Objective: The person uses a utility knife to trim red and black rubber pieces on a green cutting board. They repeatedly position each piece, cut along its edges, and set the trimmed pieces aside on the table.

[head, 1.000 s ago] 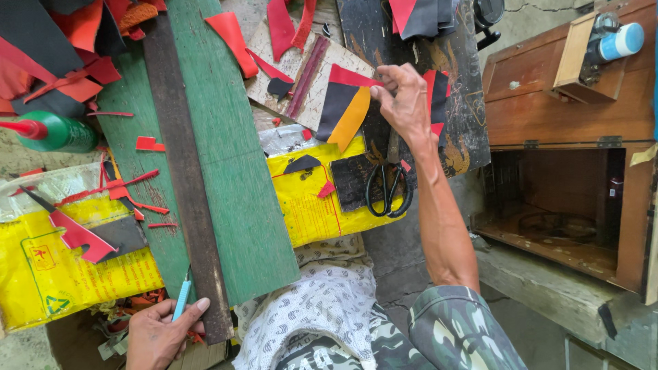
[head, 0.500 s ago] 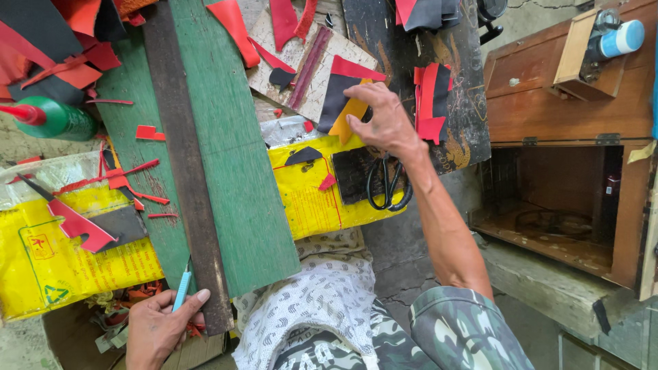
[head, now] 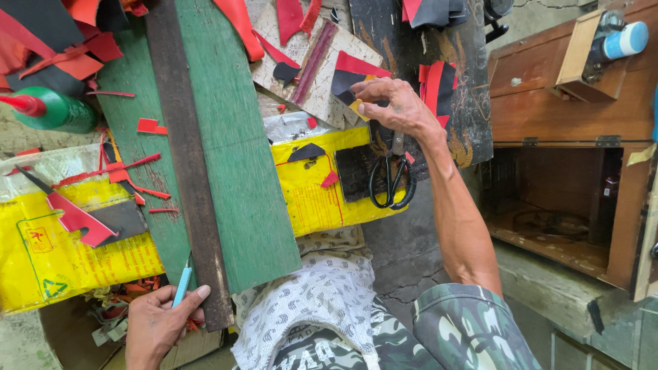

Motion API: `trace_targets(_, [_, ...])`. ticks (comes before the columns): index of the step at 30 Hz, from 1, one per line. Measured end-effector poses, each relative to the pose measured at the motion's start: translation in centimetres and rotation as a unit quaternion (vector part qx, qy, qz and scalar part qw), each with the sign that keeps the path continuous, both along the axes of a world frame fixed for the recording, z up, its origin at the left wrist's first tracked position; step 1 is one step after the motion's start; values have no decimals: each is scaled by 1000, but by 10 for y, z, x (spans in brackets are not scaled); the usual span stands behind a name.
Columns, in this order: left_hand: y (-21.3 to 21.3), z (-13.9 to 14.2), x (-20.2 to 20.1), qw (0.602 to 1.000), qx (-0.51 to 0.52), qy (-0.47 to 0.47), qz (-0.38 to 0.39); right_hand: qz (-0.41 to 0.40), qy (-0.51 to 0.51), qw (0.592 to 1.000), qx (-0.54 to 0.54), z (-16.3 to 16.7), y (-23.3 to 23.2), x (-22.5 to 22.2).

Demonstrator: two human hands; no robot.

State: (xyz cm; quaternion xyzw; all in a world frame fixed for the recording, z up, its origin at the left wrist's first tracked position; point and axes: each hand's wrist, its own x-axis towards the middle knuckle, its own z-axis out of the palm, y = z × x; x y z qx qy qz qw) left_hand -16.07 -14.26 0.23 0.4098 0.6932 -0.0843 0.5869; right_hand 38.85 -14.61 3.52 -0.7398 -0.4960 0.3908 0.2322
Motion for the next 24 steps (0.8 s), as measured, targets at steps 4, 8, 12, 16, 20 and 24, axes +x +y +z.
trace_targets(4, [0,0,0,1000,5,-12,-9,55,-57,997,23,0,-1,-1])
trace_targets(8, [1,2,1,1000,-2,-2,-4,71,-73,994,47,-1,-3,-2])
trace_targets(12, [2,4,4,1000,-9,3,3,33,-44,998,25,-7,-1,-1])
trace_targets(16, [2,4,4,1000,-9,3,1,27,-97,990,96,-19,-2,-13])
trace_targets(20, [1,0,2,1000,-11,2,4,17,-217,962,165,-32,-8,-38])
trace_targets(24, [-1,-3,-2,1000,-6,6,-2,6,-276,941,196,-42,-12,-59])
